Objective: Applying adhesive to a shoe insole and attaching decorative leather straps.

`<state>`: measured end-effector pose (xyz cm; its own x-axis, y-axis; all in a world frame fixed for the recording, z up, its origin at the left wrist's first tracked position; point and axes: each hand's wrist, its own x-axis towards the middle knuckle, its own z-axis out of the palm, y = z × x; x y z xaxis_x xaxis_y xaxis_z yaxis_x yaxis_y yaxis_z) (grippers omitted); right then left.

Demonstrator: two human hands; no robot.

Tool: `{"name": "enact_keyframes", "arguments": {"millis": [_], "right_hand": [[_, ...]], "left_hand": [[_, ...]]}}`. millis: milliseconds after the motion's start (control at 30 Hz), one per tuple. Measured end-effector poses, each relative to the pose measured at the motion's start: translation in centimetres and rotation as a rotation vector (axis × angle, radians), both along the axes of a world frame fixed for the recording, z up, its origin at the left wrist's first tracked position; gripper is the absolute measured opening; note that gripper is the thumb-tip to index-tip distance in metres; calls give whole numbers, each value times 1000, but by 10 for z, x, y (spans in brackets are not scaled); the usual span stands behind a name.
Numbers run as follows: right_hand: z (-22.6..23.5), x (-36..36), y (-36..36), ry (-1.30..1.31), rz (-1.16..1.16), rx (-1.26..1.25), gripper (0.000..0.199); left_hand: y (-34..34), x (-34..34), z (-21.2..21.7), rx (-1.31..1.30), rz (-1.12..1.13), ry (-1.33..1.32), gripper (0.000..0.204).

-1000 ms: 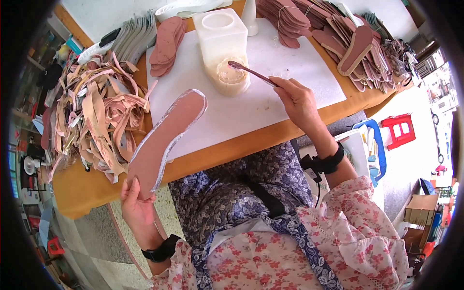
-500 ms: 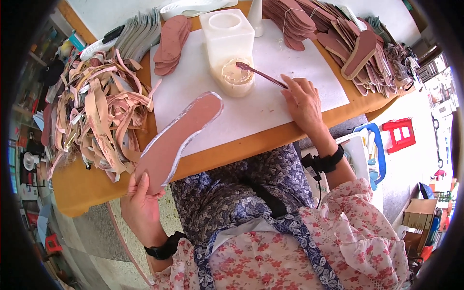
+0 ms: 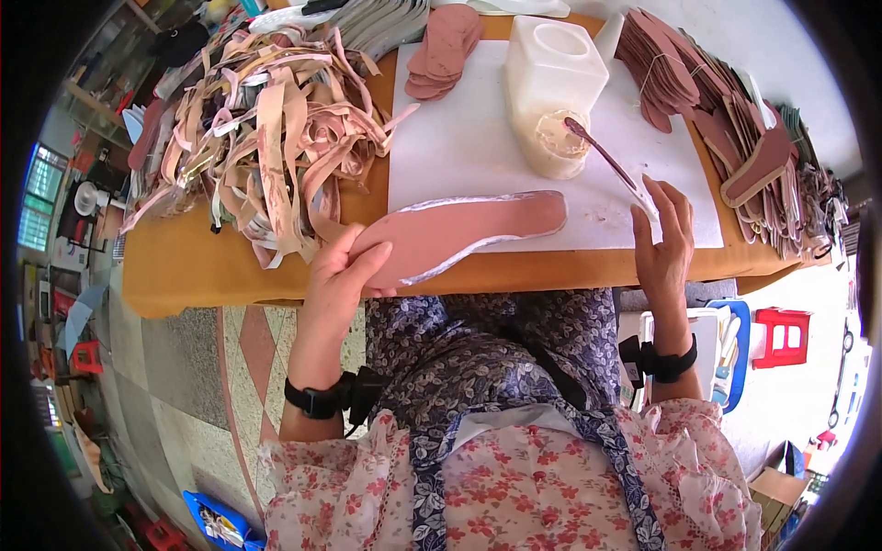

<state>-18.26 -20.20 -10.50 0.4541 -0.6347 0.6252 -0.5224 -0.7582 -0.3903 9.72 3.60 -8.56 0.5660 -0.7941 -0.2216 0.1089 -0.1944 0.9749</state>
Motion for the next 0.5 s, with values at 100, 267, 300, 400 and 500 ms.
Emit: {"name": "enact_keyframes", "arguments": {"millis": [100,267,300,400,500], "right_hand": [[4,5,6,1,34,-8,33],[14,8,16,6,117,26,26],[18,10,19,4,123,24,26],[35,23,32,-8,216,48,26],[53,40,49,59,414,-6,35]], "left_hand": [[-1,7,-6,9,-50,46,22],[2,4,-5,-18,-71,-13,16],[3,4,-2,-9,-103,-85,15],[-1,-6,15,-19,-168,-185,14],[-10,-16,32,-80,-277,-516,11]]}}
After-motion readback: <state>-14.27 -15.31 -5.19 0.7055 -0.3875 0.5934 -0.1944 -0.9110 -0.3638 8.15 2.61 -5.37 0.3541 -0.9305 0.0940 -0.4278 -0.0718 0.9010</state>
